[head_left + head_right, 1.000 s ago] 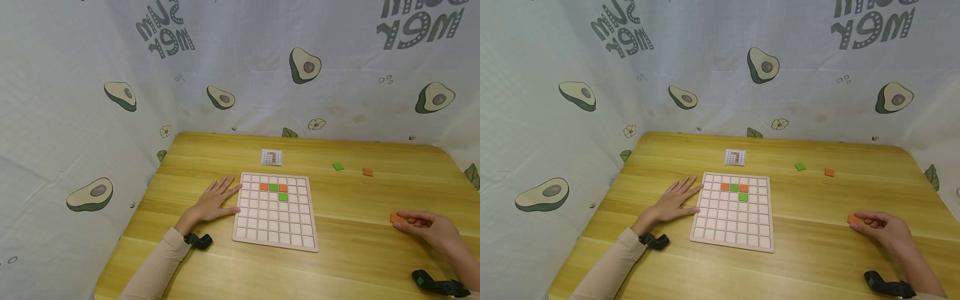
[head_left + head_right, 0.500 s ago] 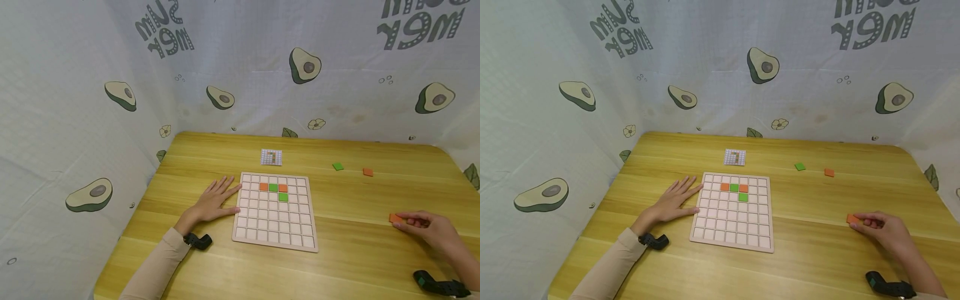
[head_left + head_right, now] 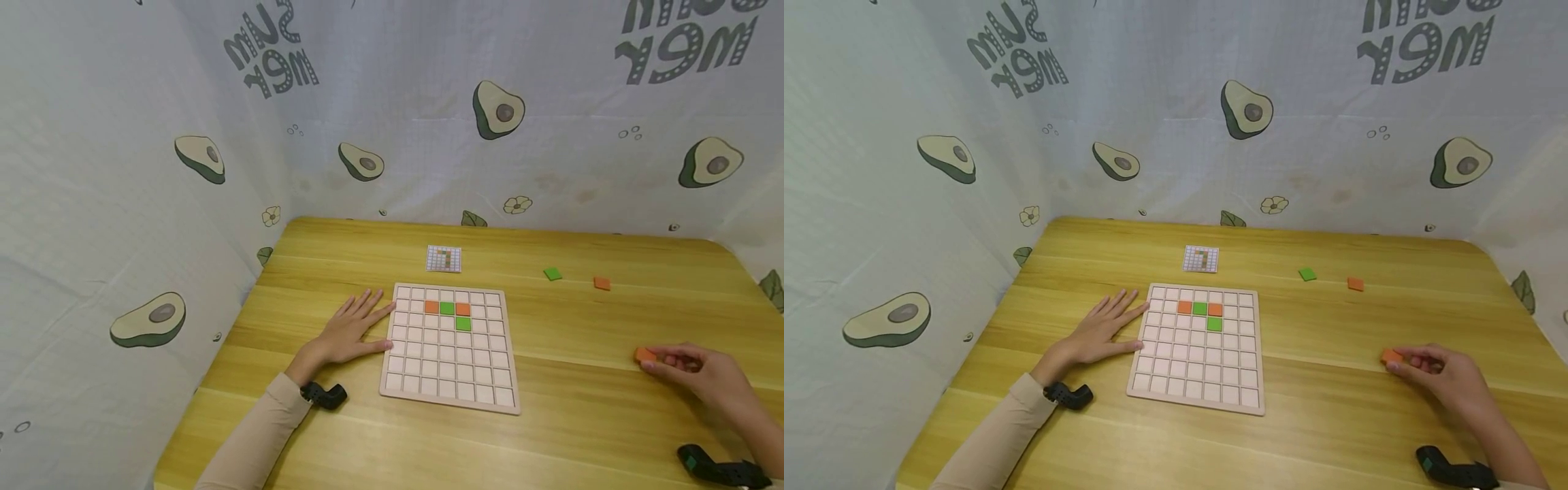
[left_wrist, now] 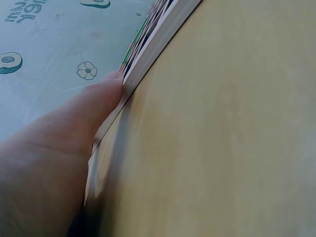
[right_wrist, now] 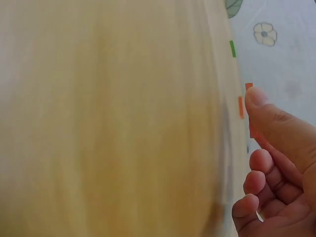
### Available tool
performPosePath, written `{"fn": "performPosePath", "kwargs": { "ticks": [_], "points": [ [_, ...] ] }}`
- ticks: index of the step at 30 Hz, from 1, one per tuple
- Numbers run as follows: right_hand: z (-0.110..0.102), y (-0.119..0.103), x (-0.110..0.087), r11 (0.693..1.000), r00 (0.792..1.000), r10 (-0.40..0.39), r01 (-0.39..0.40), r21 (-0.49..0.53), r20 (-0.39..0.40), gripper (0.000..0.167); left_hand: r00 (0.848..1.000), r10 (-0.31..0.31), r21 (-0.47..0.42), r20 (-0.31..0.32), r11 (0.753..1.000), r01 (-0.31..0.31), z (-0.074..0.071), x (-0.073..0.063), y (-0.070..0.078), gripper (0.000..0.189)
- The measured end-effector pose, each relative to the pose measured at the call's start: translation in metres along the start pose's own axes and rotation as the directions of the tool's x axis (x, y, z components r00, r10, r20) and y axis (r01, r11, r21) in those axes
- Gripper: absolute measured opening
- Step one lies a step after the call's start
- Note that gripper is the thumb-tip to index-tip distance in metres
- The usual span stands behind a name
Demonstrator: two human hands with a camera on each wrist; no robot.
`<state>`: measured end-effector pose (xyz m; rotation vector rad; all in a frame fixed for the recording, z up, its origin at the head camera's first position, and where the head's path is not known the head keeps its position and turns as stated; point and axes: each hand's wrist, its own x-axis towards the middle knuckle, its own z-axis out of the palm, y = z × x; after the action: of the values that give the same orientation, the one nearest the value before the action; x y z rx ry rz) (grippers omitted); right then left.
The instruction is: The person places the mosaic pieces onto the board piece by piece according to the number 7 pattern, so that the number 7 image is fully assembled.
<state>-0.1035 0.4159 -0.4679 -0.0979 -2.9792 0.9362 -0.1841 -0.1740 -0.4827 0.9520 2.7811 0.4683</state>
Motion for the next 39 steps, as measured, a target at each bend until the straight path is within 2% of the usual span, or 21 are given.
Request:
{"fn": "performPosePath", "kwargs": {
  "ticks": [6, 12, 17, 26, 32, 39],
  "points": [
    [-0.003, -0.02, 0.004, 1.0, 1.0, 0.005, -0.005, -0.025, -0.014, 0.052, 1.0, 0.001, 0.001, 0.0, 1.0, -0.001, 0.002, 0.001, -0.001, 0.078],
    [-0.002, -0.04, 0.006, 0.999, 0.998, -0.047, 0.047, -0.003, -0.044, 0.043, 1.0, -0.001, 0.002, 0.004, 1.0, 0.001, 0.003, 0.002, -0.001, 0.078],
    [0.003, -0.053, 0.008, 0.995, 0.996, -0.085, 0.086, 0.044, -0.028, 0.036, 1.0, 0.001, 0.001, 0.004, 1.0, -0.001, 0.003, 0.001, -0.001, 0.077],
    [0.025, -0.087, 0.015, 0.981, 0.989, -0.144, 0.147, 0.125, -0.034, 0.035, 1.0, -0.015, 0.005, 0.015, 1.0, 0.015, 0.002, 0.001, -0.001, 0.077],
    [0.041, -0.11, 0.023, 0.973, 0.982, -0.183, 0.187, 0.136, -0.043, 0.033, 1.0, -0.015, 0.003, 0.007, 1.0, 0.015, 0.001, 0.0, -0.001, 0.077],
    [0.058, -0.132, 0.029, 0.959, 0.976, -0.216, 0.216, 0.184, -0.018, 0.03, 1.0, 0.0, -0.004, -0.004, 1.0, 0.0, 0.0, 0.0, 0.0, 0.078]
  ]
}}
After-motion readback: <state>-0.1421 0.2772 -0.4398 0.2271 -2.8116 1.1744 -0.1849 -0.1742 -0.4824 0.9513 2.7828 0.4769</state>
